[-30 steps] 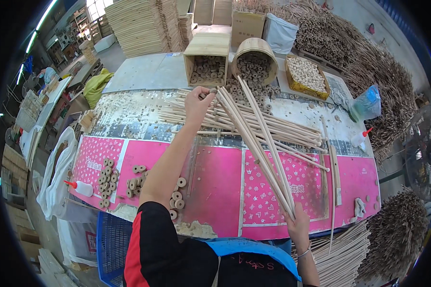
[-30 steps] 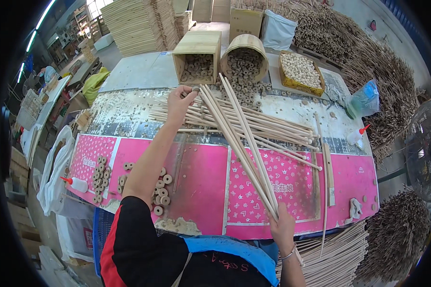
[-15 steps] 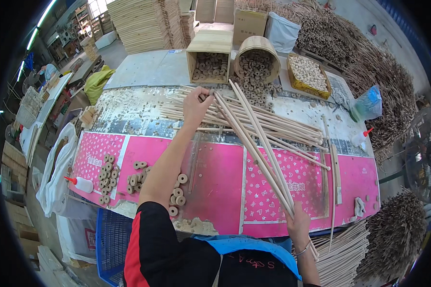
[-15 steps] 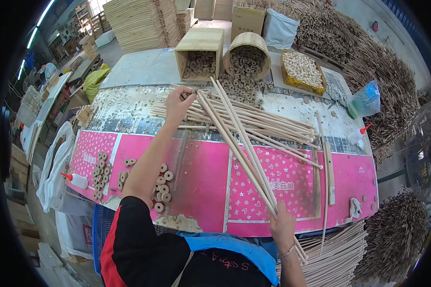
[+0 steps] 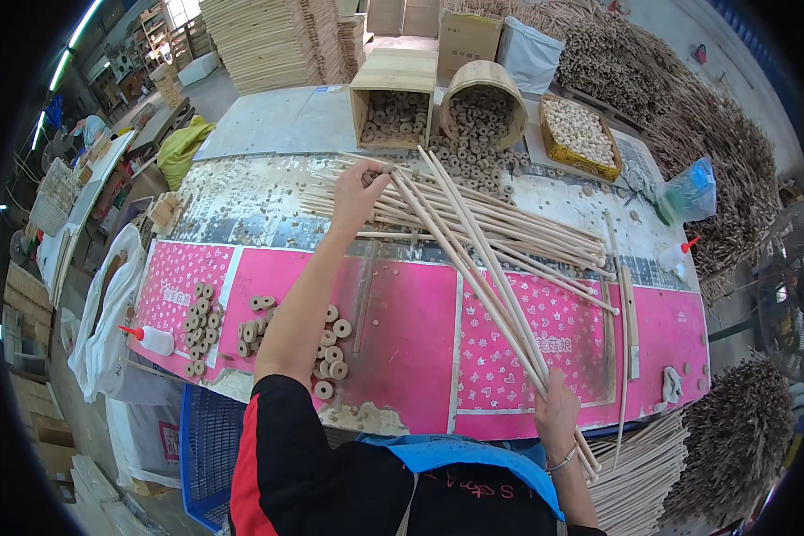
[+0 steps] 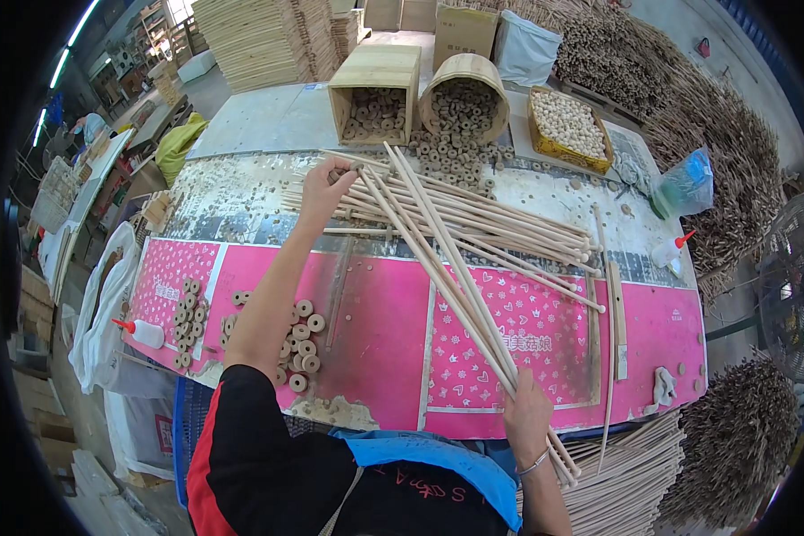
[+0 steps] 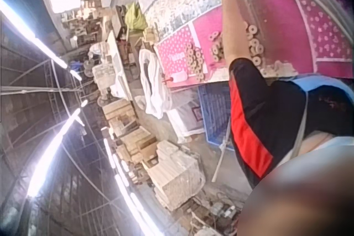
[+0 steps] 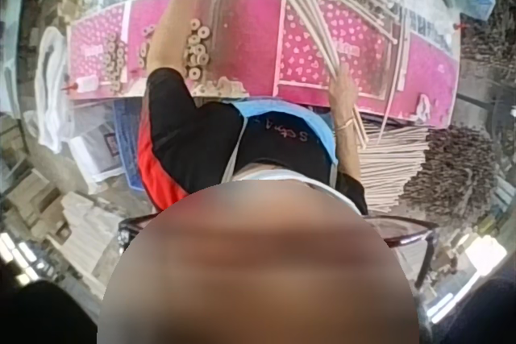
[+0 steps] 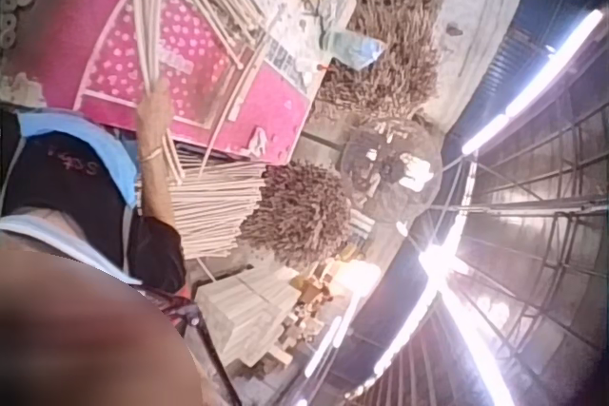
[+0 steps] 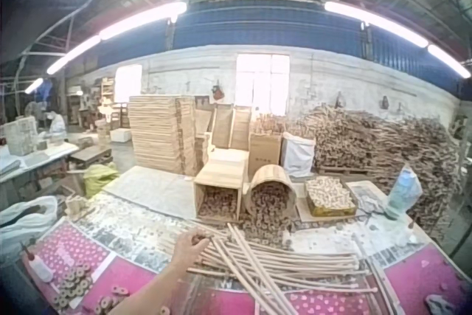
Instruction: Slide wooden ring-shaped components onto long wooden dowels at a workbench.
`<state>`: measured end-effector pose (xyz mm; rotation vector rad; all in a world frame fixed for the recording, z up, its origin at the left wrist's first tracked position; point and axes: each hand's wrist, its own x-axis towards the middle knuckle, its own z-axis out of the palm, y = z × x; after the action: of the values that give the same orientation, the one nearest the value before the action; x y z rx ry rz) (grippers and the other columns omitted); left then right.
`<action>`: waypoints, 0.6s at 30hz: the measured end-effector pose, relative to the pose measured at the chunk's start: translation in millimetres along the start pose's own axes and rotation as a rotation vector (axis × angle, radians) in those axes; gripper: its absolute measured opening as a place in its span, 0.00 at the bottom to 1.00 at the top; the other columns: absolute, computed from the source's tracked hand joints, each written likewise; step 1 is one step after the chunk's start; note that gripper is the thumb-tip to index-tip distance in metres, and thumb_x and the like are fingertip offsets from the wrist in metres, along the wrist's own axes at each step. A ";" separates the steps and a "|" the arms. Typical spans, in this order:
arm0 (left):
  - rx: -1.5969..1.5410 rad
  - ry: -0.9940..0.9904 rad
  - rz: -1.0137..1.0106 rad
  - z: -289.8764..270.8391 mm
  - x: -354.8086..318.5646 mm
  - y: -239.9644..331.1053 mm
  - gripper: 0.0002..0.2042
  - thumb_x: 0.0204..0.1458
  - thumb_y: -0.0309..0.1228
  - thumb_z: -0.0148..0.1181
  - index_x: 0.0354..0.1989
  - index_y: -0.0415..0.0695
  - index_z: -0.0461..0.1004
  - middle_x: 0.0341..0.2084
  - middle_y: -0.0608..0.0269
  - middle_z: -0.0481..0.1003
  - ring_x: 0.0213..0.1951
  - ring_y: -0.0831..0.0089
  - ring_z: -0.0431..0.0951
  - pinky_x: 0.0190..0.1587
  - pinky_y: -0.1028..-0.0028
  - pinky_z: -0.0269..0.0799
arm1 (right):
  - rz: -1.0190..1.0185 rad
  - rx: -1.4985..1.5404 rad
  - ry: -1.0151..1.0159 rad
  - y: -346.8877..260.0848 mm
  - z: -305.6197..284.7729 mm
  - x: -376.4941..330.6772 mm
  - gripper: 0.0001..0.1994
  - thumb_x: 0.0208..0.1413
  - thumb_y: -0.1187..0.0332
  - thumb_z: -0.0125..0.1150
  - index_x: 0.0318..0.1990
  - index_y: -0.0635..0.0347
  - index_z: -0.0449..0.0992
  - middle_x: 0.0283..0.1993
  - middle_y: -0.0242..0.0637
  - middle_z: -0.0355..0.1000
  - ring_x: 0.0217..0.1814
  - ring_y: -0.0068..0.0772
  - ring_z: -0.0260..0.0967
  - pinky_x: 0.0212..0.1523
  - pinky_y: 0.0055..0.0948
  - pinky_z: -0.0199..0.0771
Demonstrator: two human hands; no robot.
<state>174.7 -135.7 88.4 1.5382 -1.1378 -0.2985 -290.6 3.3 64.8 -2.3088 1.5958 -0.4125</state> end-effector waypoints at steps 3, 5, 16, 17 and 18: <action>-0.197 -0.087 -0.124 -3.9 -0.5 6.4 0.08 0.56 0.31 0.63 0.37 0.38 0.79 0.23 0.69 0.76 0.25 0.82 0.71 0.30 0.78 0.67 | -0.003 0.001 -0.015 0.4 2.2 0.3 0.15 0.54 0.74 0.62 0.47 0.62 0.66 0.31 0.50 0.72 0.33 0.56 0.73 0.30 0.48 0.71; -0.306 -0.124 -0.200 -2.0 -0.1 4.5 0.08 0.58 0.31 0.63 0.37 0.38 0.79 0.24 0.70 0.77 0.26 0.82 0.72 0.30 0.79 0.67 | -0.010 -0.001 -0.023 0.2 4.2 0.3 0.14 0.53 0.75 0.61 0.47 0.62 0.67 0.31 0.50 0.72 0.33 0.56 0.73 0.30 0.48 0.71; -0.530 -0.066 -0.334 -8.0 1.2 -0.8 0.14 0.63 0.36 0.57 0.53 0.45 0.77 0.34 0.67 0.79 0.28 0.86 0.71 0.22 0.87 0.60 | -0.111 0.060 0.072 -0.6 15.1 4.6 0.10 0.56 0.73 0.60 0.42 0.62 0.67 0.26 0.49 0.68 0.28 0.57 0.70 0.27 0.48 0.65; -0.557 -0.121 -0.372 -10.1 3.6 0.4 0.13 0.63 0.38 0.58 0.51 0.44 0.78 0.34 0.68 0.78 0.28 0.85 0.71 0.22 0.86 0.59 | -0.112 0.062 0.071 -0.1 15.9 4.8 0.10 0.56 0.73 0.60 0.42 0.62 0.67 0.26 0.49 0.68 0.28 0.57 0.70 0.27 0.48 0.65; -0.583 -0.177 -0.411 -11.5 5.3 0.7 0.13 0.63 0.39 0.58 0.49 0.44 0.78 0.33 0.69 0.78 0.28 0.85 0.71 0.23 0.86 0.58 | -0.103 0.049 0.037 0.6 16.8 4.6 0.12 0.55 0.74 0.62 0.44 0.62 0.67 0.27 0.49 0.70 0.30 0.57 0.71 0.28 0.48 0.67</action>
<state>185.2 -132.6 94.8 1.2175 -0.7578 -0.9703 -282.7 0.2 49.5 -2.3666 1.4707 -0.5157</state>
